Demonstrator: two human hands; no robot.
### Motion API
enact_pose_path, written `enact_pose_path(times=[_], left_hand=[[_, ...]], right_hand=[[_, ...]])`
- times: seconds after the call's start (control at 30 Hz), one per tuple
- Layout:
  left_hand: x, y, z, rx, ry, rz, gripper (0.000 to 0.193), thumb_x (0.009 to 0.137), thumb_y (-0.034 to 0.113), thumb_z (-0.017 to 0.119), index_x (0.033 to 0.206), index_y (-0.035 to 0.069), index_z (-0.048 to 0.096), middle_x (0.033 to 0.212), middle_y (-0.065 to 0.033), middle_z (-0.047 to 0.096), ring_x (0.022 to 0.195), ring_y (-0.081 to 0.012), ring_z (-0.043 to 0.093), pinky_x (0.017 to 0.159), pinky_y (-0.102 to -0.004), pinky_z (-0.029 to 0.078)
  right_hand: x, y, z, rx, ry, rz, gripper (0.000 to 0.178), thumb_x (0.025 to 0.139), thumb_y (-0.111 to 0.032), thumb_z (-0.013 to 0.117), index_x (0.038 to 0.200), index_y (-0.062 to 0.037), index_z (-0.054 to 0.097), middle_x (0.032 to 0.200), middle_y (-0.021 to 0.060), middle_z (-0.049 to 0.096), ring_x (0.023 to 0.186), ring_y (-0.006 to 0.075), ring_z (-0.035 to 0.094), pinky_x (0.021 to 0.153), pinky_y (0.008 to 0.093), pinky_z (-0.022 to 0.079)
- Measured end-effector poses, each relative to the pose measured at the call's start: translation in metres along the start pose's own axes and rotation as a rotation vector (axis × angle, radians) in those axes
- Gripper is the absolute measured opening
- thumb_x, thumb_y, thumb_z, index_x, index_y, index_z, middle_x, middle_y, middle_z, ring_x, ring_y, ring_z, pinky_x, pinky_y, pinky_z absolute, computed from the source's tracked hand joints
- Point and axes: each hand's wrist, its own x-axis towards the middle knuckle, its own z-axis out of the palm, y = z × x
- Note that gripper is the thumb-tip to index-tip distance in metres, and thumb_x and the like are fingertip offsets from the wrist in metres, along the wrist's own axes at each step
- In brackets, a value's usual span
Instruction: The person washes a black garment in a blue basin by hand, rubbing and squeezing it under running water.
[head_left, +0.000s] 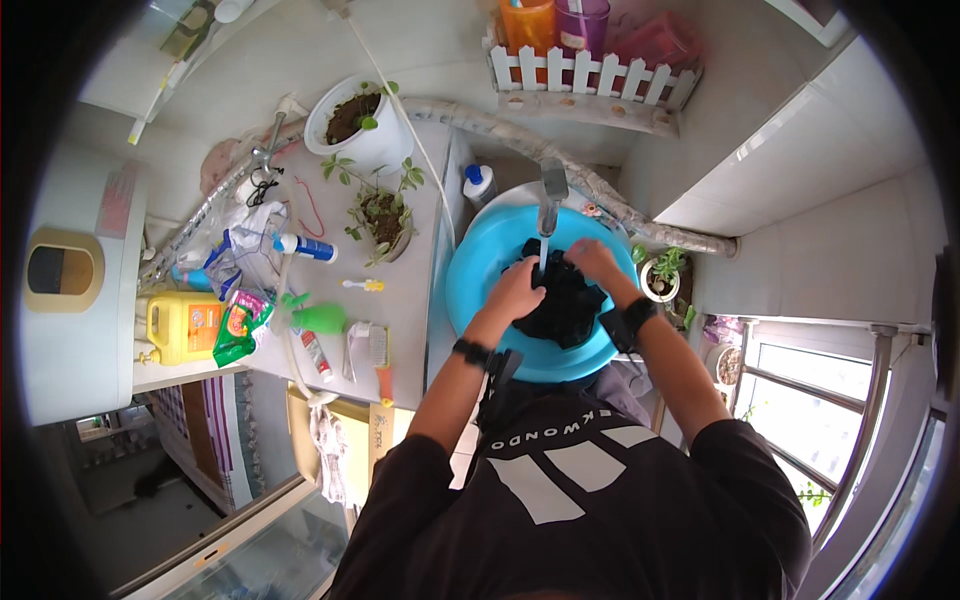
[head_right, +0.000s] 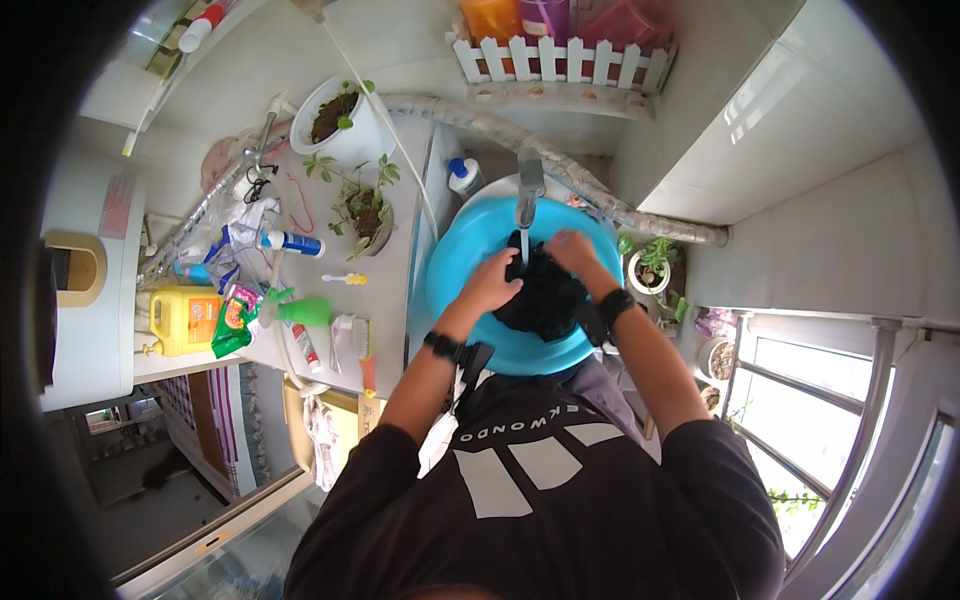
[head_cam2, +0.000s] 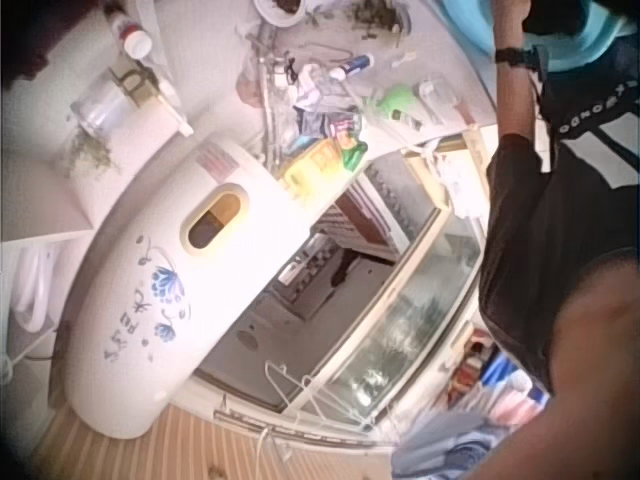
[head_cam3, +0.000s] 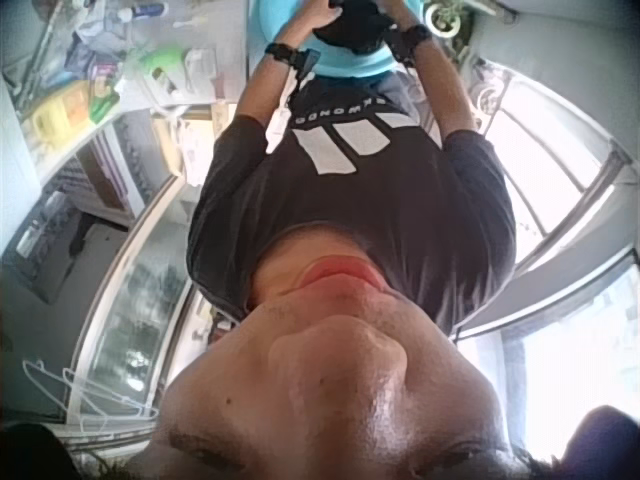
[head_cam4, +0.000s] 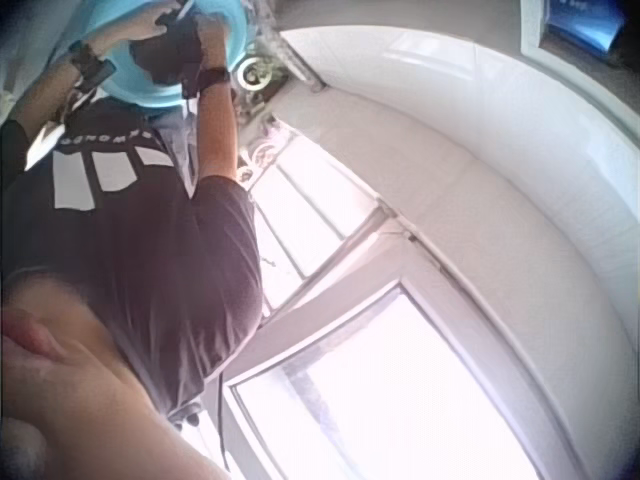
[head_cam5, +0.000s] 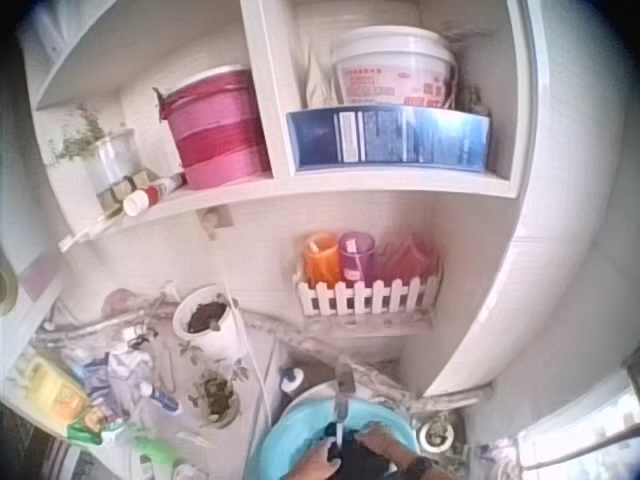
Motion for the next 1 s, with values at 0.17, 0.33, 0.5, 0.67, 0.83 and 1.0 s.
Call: enact_pose_path(times=[0.17, 0.33, 0.5, 0.67, 0.83, 1.0], left_hand=[[0.078, -0.075, 0.057, 0.27, -0.156, -0.187, 0.081, 0.077, 0.033, 0.075, 0.144, 0.011, 0.035, 0.143, -0.0231, 0.038, 0.126, -0.0448, 0.043, 0.103, -0.0521, 0.041], [0.102, -0.071, 0.086, 0.297, -0.213, -0.181, 0.083, 0.077, 0.04, 0.075, 0.146, 0.015, 0.037, 0.151, -0.0232, 0.031, 0.133, -0.045, 0.038, 0.102, -0.0526, 0.042], [0.093, -0.067, 0.053, 0.143, -0.314, -0.21, 0.053, 0.082, 0.047, 0.065, 0.116, 0.007, 0.065, 0.105, -0.0243, 0.066, 0.102, -0.0422, 0.061, 0.087, -0.0477, 0.05], [0.058, -0.053, 0.001, 0.323, -0.078, -0.373, 0.052, 0.082, 0.049, 0.066, 0.104, 0.002, 0.068, 0.108, -0.0187, 0.068, 0.099, -0.0364, 0.065, 0.084, -0.0467, 0.054], [0.023, -0.036, -0.035, 0.563, -0.134, -0.286, 0.048, 0.077, 0.049, 0.07, 0.098, 0.005, 0.071, 0.102, -0.0158, 0.07, 0.095, -0.0334, 0.067, 0.079, -0.0442, 0.055], [0.002, -0.022, -0.018, 0.731, -0.362, -0.132, 0.044, 0.072, 0.046, 0.072, 0.092, 0.007, 0.073, 0.097, -0.0134, 0.07, 0.091, -0.031, 0.068, 0.077, -0.0426, 0.056]], right_hand=[[-0.027, 0.006, 0.059, -0.332, -0.317, 0.022, 0.095, 0.059, -0.047, 0.082, 0.138, -0.0055, 0.047, 0.133, 0.0206, 0.054, 0.122, 0.0401, 0.052, 0.1, 0.0484, 0.045], [-0.033, -0.009, 0.051, -0.352, -0.329, 0.245, 0.107, 0.058, -0.04, 0.083, 0.148, -0.0118, 0.031, 0.148, 0.0153, 0.039, 0.13, 0.0421, 0.043, 0.104, 0.053, 0.04], [-0.017, -0.004, 0.055, -0.296, -0.252, 0.006, 0.076, 0.068, -0.022, 0.074, 0.137, -0.0127, 0.044, 0.135, 0.0143, 0.052, 0.125, 0.038, 0.049, 0.098, 0.0518, 0.045], [0.005, -0.034, 0.053, -0.119, -0.196, -0.229, 0.046, 0.069, -0.013, 0.066, 0.115, -0.0096, 0.065, 0.106, 0.0187, 0.067, 0.102, 0.039, 0.063, 0.087, 0.046, 0.052], [0.019, -0.04, 0.039, 0.081, -0.406, -0.329, 0.046, 0.068, -0.024, 0.069, 0.111, -0.0081, 0.068, 0.108, 0.0166, 0.068, 0.101, 0.0374, 0.063, 0.087, 0.0452, 0.051], [0.054, -0.033, 0.066, 0.107, -0.421, 0.071, 0.049, 0.075, -0.046, 0.064, 0.109, -0.0098, 0.067, 0.113, 0.0164, 0.066, 0.101, 0.0366, 0.061, 0.092, 0.0435, 0.047]])
